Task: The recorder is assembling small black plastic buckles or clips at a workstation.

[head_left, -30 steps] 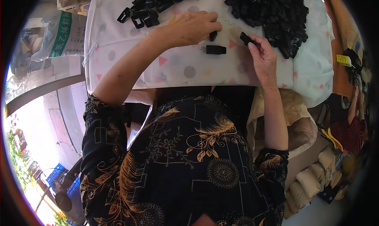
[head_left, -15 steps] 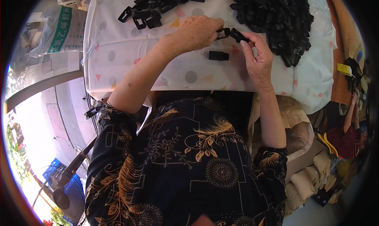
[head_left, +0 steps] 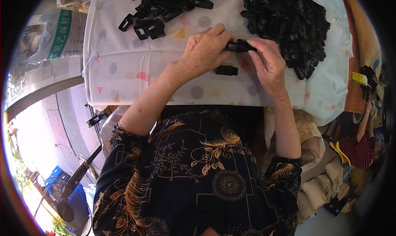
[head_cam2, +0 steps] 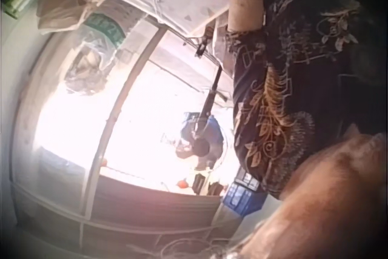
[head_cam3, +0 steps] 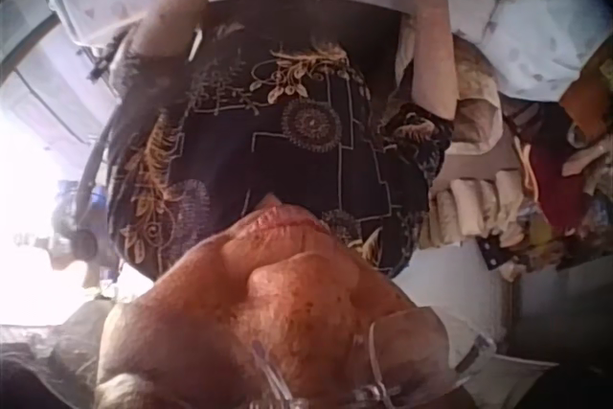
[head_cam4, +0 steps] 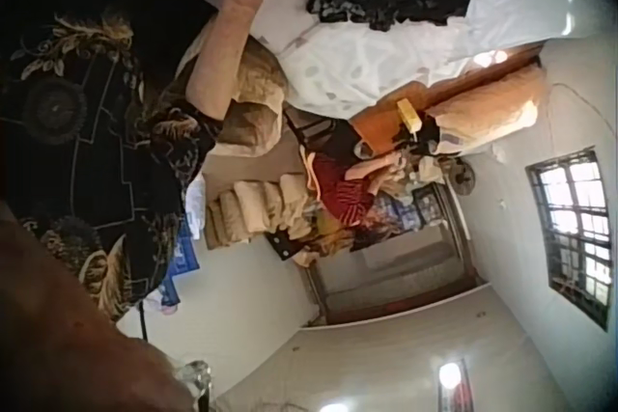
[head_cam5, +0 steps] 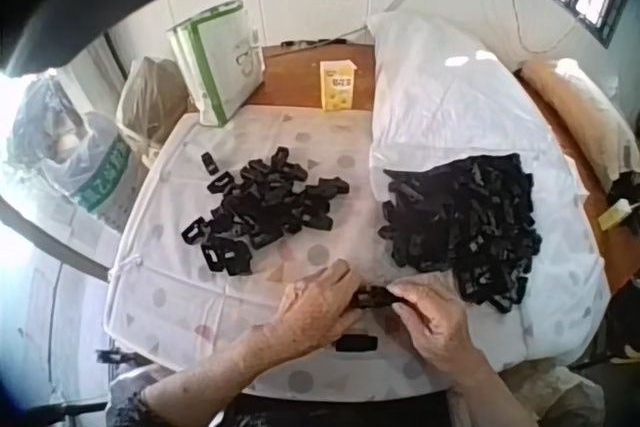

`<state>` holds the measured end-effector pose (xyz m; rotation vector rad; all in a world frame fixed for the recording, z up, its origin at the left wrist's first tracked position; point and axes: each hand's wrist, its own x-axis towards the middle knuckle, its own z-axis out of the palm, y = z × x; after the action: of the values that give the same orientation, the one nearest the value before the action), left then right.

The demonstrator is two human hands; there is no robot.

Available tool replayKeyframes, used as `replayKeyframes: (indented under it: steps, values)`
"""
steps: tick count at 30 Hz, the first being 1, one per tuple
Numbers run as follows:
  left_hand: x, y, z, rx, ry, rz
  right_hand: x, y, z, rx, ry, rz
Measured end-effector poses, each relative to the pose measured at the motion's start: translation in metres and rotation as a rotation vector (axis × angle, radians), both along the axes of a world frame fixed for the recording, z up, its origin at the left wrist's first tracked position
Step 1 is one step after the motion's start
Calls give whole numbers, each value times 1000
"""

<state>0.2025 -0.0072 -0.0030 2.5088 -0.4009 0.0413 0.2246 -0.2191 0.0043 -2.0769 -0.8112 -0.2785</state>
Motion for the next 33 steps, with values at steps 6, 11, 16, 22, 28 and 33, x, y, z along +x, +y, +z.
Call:
replayKeyframes:
  steps: [6, 11, 16, 22, 28, 33]
  values:
    - [2, 1, -4, -59, 4, -25, 5, 6, -11, -117, -99, 87]
    - [4, 5, -5, -99, 36, -3, 1, 8, -21, -211, -259, 38]
    - [7, 8, -9, -100, 32, -21, -4, 6, -23, -323, -307, -24]
    - [5, 15, -11, -64, -27, -8, -10, 15, -19, -382, -365, 20]
    - [-15, 13, -13, -26, -54, -38, -13, -14, -23, -272, -289, -56]
    - [-59, 54, 0, -105, -131, 156, 10, -34, -4, -537, -371, -184]
